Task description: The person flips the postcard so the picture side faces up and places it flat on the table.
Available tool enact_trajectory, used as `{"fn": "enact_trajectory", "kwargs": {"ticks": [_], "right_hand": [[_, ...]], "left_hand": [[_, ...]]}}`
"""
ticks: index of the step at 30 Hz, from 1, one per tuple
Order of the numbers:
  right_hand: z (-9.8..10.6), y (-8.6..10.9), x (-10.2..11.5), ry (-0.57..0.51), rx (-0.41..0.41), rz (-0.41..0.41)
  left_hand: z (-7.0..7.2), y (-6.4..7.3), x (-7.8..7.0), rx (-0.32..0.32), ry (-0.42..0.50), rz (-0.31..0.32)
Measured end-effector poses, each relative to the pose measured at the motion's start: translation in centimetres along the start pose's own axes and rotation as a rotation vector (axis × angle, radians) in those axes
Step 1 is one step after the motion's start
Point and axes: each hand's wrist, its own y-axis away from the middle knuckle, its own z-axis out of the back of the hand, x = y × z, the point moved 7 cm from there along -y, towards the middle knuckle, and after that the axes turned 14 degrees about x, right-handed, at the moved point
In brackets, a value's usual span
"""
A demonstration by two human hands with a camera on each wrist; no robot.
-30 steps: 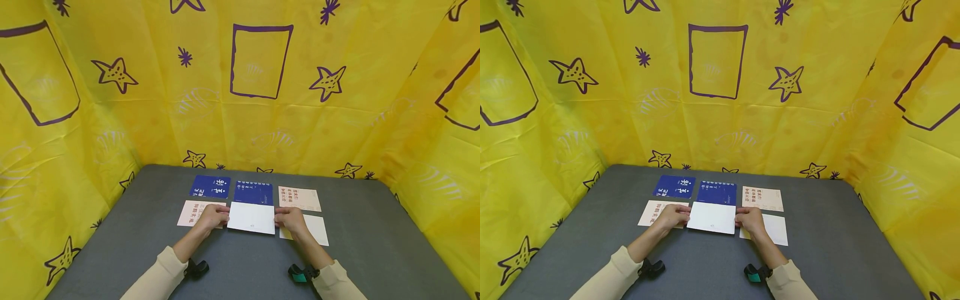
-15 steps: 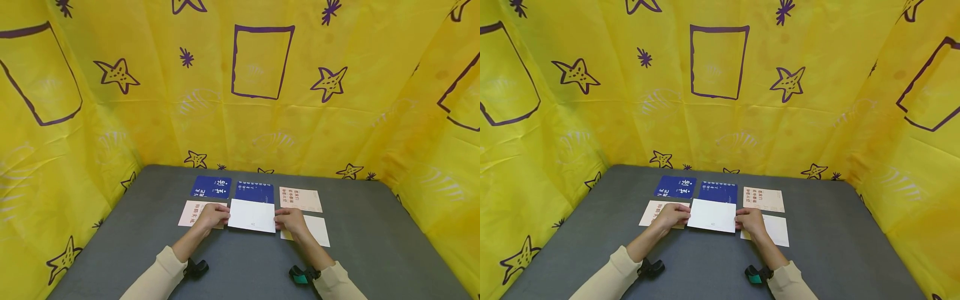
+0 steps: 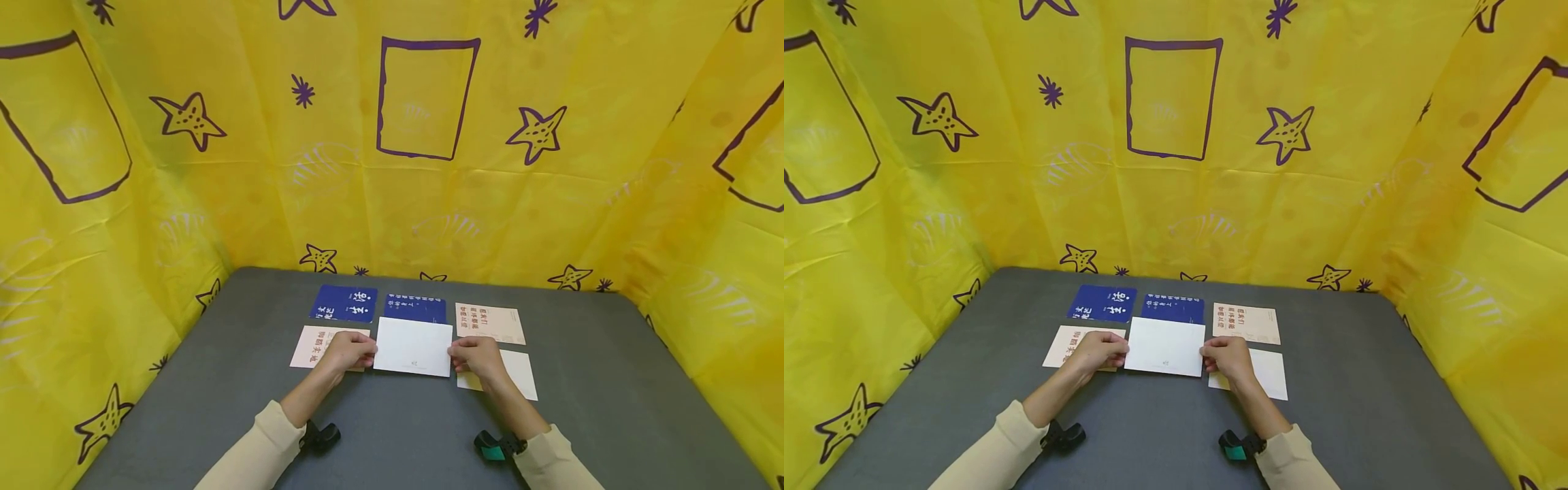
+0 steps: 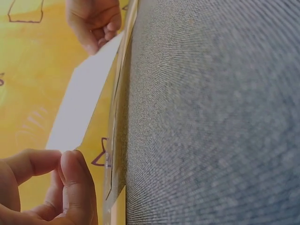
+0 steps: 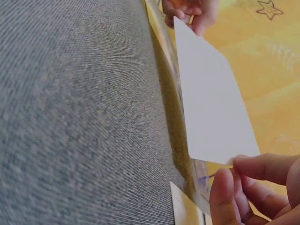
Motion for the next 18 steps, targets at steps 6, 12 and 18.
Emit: {"fn": "enact_trajectory", "kwargs": {"ticks": [6,12,18], "right_hand": [[0.31,-0.03,0.10,-0.007,-0.005,0.014],[0.53,0.19,0.37,-0.020,-0.004,0.027],[0.66,0.42,0.81,-0.050,0.022,0.062]], "left_hand": [[-0.15,0.05,-0.25,-0.001,-0.027,-0.012],[-0.23,0.12,-0.51,0.002,-0.046,-0.025],[-0.31,0.34,-0.82,0.003,-0.062,-0.051]]}}
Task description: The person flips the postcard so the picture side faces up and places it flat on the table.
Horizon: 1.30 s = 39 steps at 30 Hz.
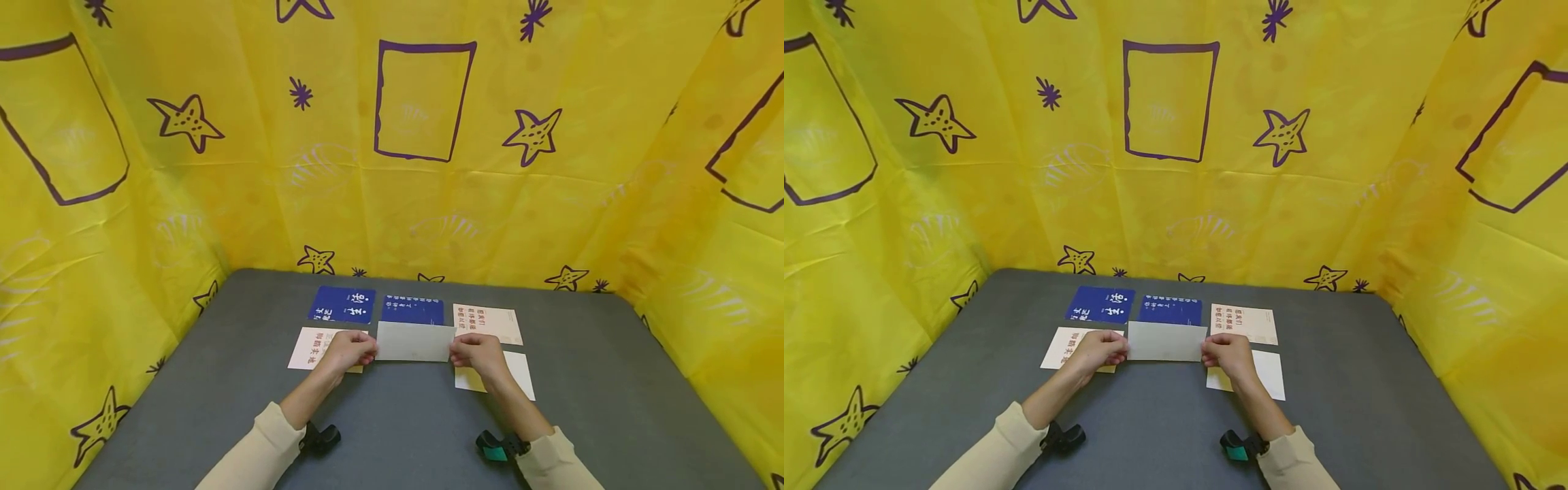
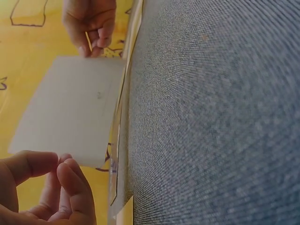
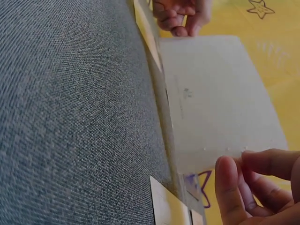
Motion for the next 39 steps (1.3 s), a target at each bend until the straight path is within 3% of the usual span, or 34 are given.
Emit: {"fn": "enact_trajectory", "kwargs": {"ticks": [14,19,24,30,39], "right_hand": [[0.26,0.29,0.32,-0.041,0.031,0.048],[0.48,0.30,0.26,-0.033,-0.017,0.037],[0.57,0.33,0.19,-0.005,-0.056,0.026],[0.47,0.37,0.08,0.001,-0.042,0.031],[0.26,0.28,-0.34,-0.032,-0.030,0.016]], "left_hand": [[0.24,-0.13,-0.38,-0.043,0.084,-0.075],[0.11,-0.13,-0.47,-0.046,0.131,-0.065],[-0.15,-0.24,-0.53,-0.045,0.117,-0.057],[-0.28,-0.22,-0.42,-0.031,0.115,-0.067],[-0.39,-0.57,0.02,-0.029,0.192,-0.080]]}}
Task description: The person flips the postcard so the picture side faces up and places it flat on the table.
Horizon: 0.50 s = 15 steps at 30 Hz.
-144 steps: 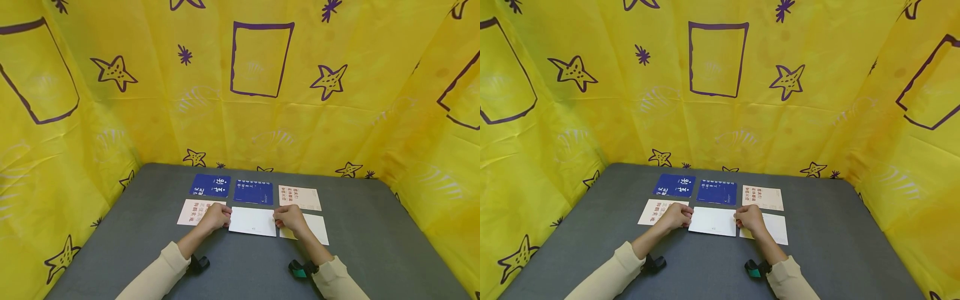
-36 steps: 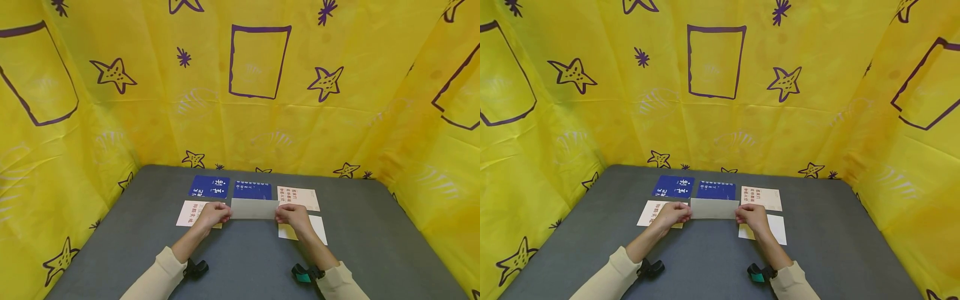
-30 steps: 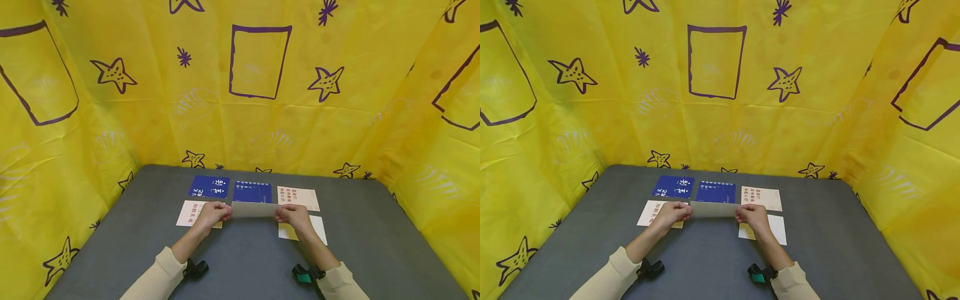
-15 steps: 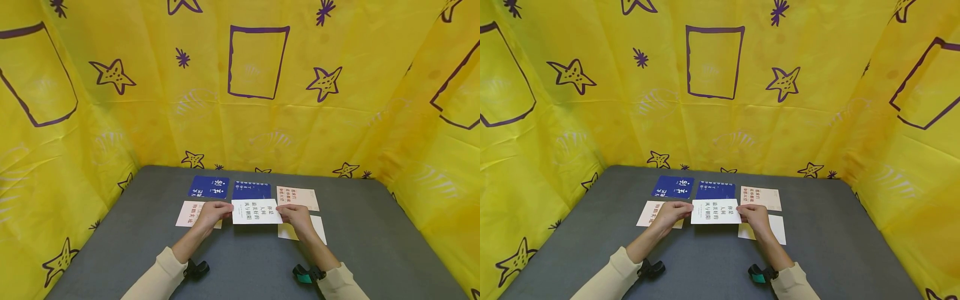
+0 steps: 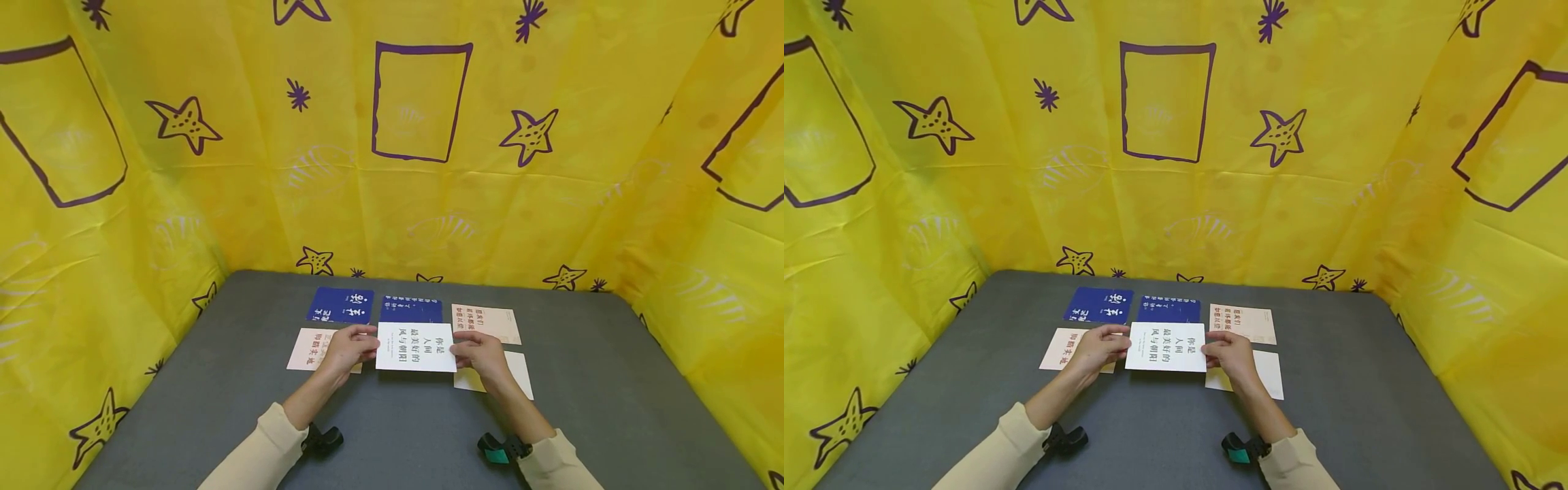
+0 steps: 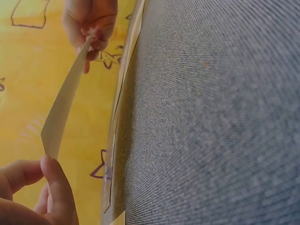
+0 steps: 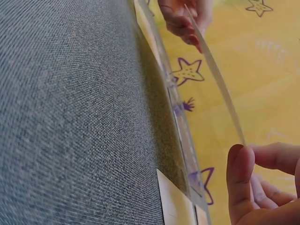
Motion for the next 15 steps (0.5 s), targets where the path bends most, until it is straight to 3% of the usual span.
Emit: {"fn": "enact_trajectory", "kwargs": {"ticks": [10,15], "right_hand": [[-0.29,-0.11,-0.23,0.020,0.000,-0.031],[-0.19,-0.42,-0.29,0.043,-0.006,-0.042]], "left_hand": [[0.21,-0.10,-0.03,-0.037,-0.045,-0.006],[0.06,-0.11,-0.29,-0.021,-0.081,-0.002]]}}
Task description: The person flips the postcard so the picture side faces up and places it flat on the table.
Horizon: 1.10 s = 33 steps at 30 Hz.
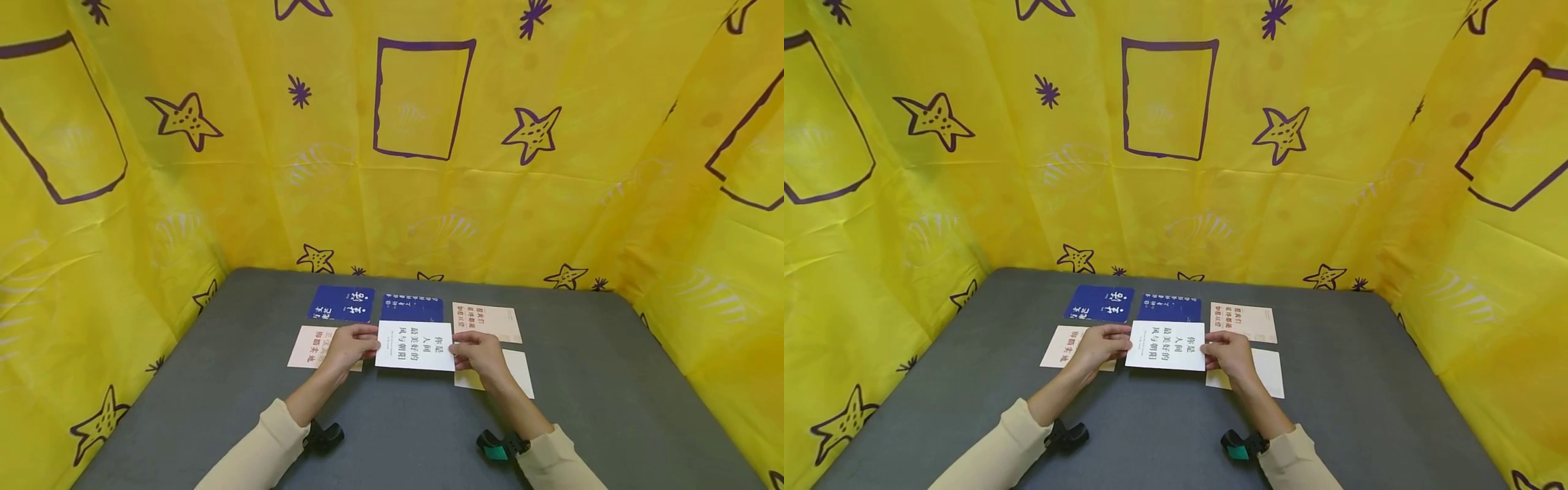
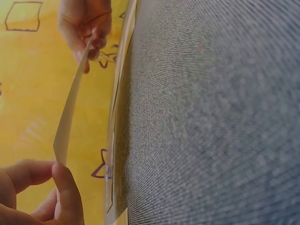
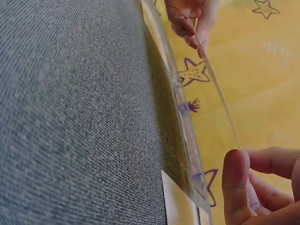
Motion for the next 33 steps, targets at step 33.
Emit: {"fn": "enact_trajectory", "kwargs": {"ticks": [33], "right_hand": [[-0.6,-1.2,-0.5,0.173,0.061,-0.037]], "left_hand": [[-1.1,-0.3,-0.2,0.128,-0.396,0.099]]}}
